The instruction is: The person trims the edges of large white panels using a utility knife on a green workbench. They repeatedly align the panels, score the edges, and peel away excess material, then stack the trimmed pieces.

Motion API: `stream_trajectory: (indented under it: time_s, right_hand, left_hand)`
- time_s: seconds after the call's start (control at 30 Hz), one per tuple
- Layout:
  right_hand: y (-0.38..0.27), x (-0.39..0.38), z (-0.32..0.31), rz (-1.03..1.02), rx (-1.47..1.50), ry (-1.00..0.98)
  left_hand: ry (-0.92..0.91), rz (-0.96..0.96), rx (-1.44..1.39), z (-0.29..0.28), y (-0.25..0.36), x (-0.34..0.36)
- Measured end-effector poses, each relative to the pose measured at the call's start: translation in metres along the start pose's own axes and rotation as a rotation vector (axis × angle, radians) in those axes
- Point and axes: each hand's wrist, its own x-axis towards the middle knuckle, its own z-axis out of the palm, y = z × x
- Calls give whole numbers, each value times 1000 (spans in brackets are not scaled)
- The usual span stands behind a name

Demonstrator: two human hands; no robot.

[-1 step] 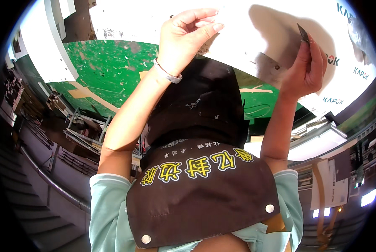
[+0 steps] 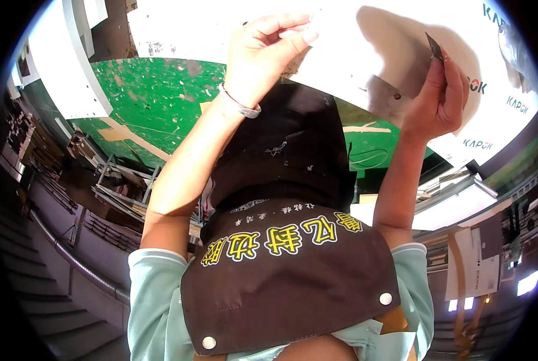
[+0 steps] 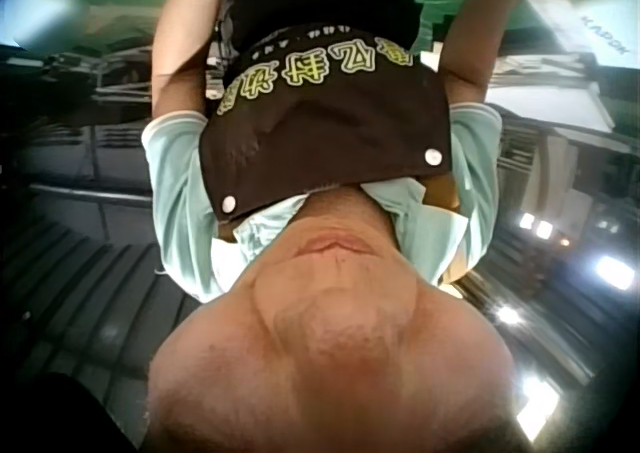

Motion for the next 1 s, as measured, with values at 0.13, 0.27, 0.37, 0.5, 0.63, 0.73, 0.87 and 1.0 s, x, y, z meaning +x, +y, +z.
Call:
stream_trajectory:
  time_s: [0.13, 0.27, 0.37, 0.5, 0.63, 0.73, 0.87, 1.0]
  right_hand:
    - [-3, 7, 9, -172, -90, -138]
    - [-33, 17, 39, -387, -221, -323]
    - [-46, 30, 60, -453, -218, -251]
    - [-56, 39, 82, -573, -320, -253]
    - [-74, 7, 72, -482, -332, -484]
    - [-74, -30, 55, -489, -364, -553]
    - [-67, -19, 47, -492, -304, -539]
    - [-49, -14, 58, -543, -374, -410]
  left_hand:
    - [13, -41, -57, -2, -2, 8]
    - [-35, -103, -268, -3, -5, 4]
    - [-88, -165, -372, -8, -8, -3]
    - [-120, -180, -457, -26, -11, -4]
    - [-99, -200, -488, -46, -12, -16]
    - [-27, -174, -498, -54, -19, -30]
    - [21, -120, -415, -57, -19, -39]
    - [9, -86, -334, -51, -16, -37]
